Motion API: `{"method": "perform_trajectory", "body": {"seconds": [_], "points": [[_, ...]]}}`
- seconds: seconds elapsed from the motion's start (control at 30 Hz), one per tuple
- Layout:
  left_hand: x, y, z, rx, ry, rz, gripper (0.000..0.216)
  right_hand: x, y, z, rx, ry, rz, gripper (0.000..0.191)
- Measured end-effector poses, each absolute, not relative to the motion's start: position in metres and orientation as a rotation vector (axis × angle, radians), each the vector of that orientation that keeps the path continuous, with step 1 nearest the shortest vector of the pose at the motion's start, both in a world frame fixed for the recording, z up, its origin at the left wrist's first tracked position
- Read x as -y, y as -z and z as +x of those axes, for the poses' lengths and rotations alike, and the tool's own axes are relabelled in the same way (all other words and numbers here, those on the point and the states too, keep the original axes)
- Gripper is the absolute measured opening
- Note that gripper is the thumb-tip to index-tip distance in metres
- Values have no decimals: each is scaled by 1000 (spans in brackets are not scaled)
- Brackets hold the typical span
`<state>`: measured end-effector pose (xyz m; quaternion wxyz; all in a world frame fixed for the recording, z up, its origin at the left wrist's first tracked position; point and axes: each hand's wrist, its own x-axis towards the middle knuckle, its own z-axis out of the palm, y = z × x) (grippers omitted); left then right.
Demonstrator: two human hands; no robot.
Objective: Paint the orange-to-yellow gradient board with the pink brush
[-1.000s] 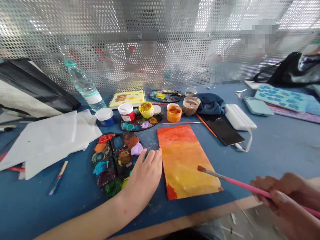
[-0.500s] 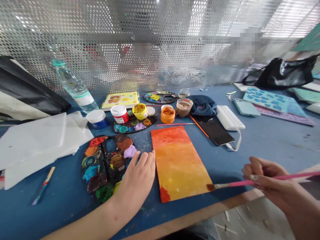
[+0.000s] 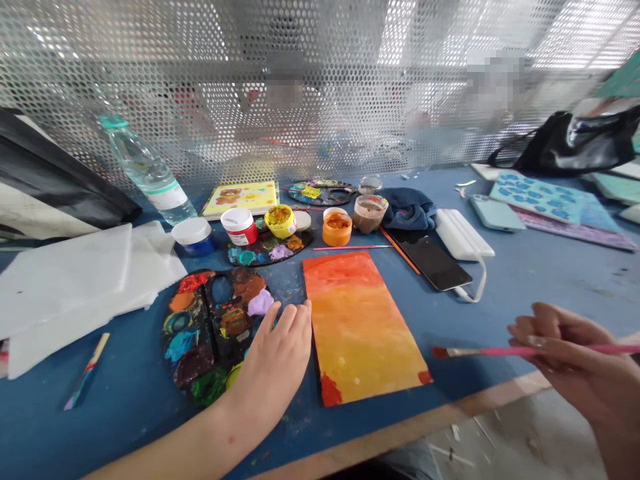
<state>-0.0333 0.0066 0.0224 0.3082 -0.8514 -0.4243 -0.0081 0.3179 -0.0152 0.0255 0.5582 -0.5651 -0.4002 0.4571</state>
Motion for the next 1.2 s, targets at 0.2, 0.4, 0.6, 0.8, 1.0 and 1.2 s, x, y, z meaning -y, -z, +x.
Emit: {"method": "perform_trajectory", "body": {"seconds": [0.2,0.4,0.6,0.8,1.0,1.2], "points": [[-5,-20,-34,1155,46,-2257,51,8,-35,302,1067,-1060,-1167,33],[-6,-20,-34,1153,83,-2239,51,-63,-72,276,1226,-760,-1073,14],[-4,-15,-36,1183,85,-2228,49,-165,-99,269,1437,-491,-1220,10],[-5,-9,-39,1190,101,-2209,49,-229,-104,247,1799,-309,-1431,26],[-5,-7,-39,1185,129,-2217,48,-248,-112,239,1971,-225,-1456,28],[-5,-8,-40,1166,175,-2206,45,-250,-110,238,2005,-201,-1442,24]]}}
